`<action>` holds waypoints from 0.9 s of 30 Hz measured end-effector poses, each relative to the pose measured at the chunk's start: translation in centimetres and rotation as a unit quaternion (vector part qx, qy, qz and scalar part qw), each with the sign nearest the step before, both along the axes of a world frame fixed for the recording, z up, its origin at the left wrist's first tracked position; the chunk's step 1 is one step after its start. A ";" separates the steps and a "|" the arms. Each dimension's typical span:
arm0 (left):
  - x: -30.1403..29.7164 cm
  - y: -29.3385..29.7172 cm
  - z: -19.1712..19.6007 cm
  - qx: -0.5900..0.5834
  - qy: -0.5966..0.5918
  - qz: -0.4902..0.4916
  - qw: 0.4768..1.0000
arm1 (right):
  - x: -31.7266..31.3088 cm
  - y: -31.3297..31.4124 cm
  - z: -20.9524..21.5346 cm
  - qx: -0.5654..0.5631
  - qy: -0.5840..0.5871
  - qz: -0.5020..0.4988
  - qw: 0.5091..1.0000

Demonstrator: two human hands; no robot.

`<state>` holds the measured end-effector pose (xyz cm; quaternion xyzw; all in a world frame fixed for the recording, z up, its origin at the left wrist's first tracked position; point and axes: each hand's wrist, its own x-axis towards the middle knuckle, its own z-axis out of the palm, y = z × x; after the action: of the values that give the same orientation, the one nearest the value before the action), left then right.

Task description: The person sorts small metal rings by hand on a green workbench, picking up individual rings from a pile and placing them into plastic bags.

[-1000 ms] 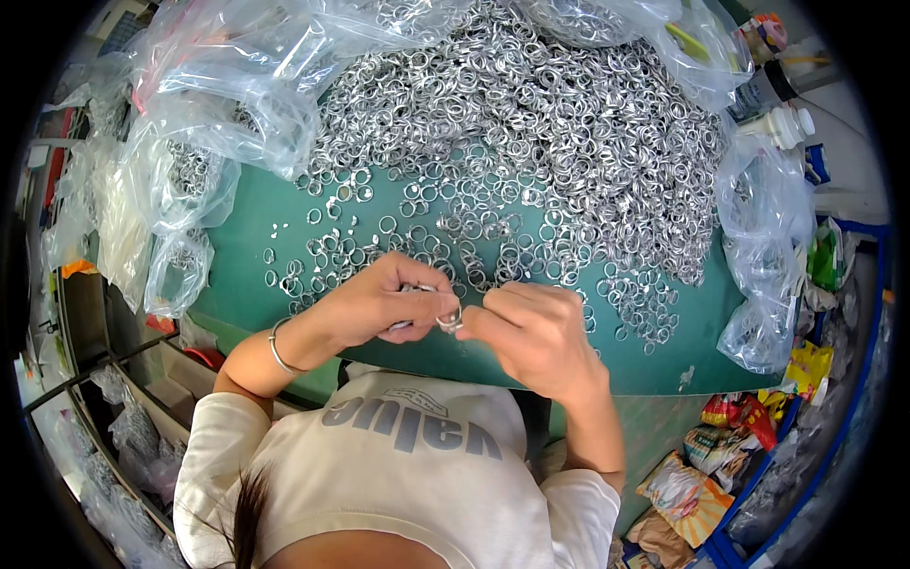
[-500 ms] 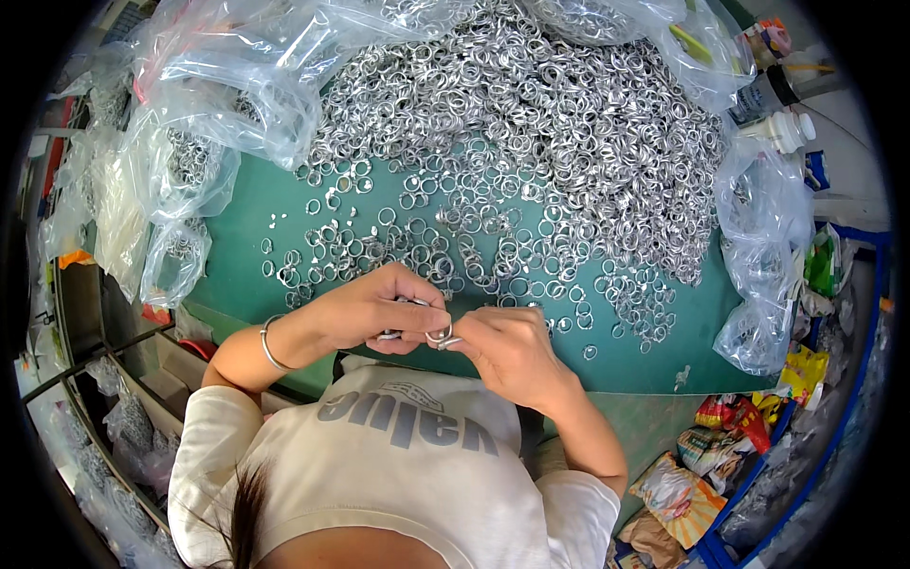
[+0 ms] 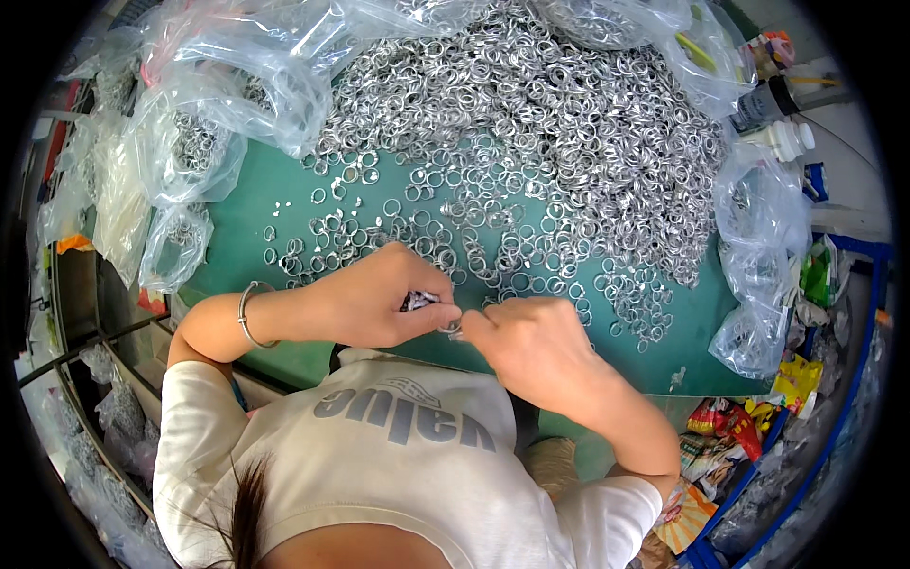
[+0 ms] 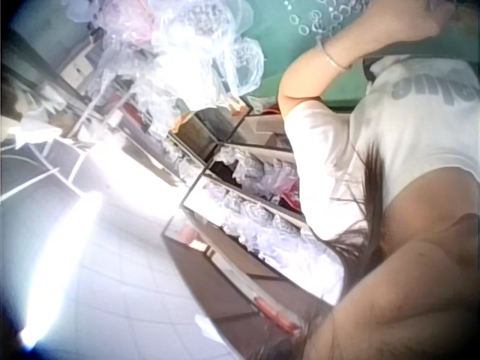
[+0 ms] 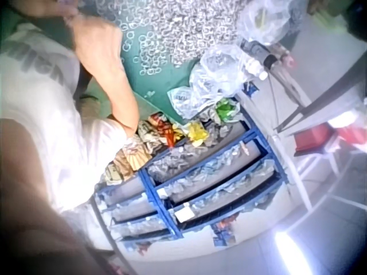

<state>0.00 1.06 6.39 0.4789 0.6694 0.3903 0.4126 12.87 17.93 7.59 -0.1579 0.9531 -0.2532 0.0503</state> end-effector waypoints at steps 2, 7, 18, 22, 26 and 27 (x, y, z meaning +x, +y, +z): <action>-0.3 0.0 0.0 0.020 -0.043 0.036 0.998 | 0.1 0.2 -0.2 -0.017 -0.033 0.001 0.999; -2.6 0.0 2.0 0.013 -0.159 0.178 0.971 | 2.0 0.1 -4.4 -0.023 -0.127 -0.020 0.991; -4.1 -0.8 -8.1 0.078 -0.551 0.125 0.822 | -3.3 1.4 -6.5 0.009 -0.017 -0.345 0.938; -4.6 2.2 -7.4 0.026 -0.344 0.228 0.910 | -6.2 0.8 -8.5 0.088 0.014 -0.385 0.919; -5.3 5.1 -9.7 0.110 0.157 0.198 0.961 | -7.2 1.4 -7.9 0.089 -0.030 -0.358 0.929; -4.9 5.5 -9.5 0.079 0.218 0.174 0.957 | -7.2 1.4 -7.8 0.090 -0.047 -0.357 0.929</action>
<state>-4.92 6.58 -3.08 0.4596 0.7831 0.3938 0.1430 5.65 19.32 -0.21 0.2102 0.9617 -0.1750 0.0152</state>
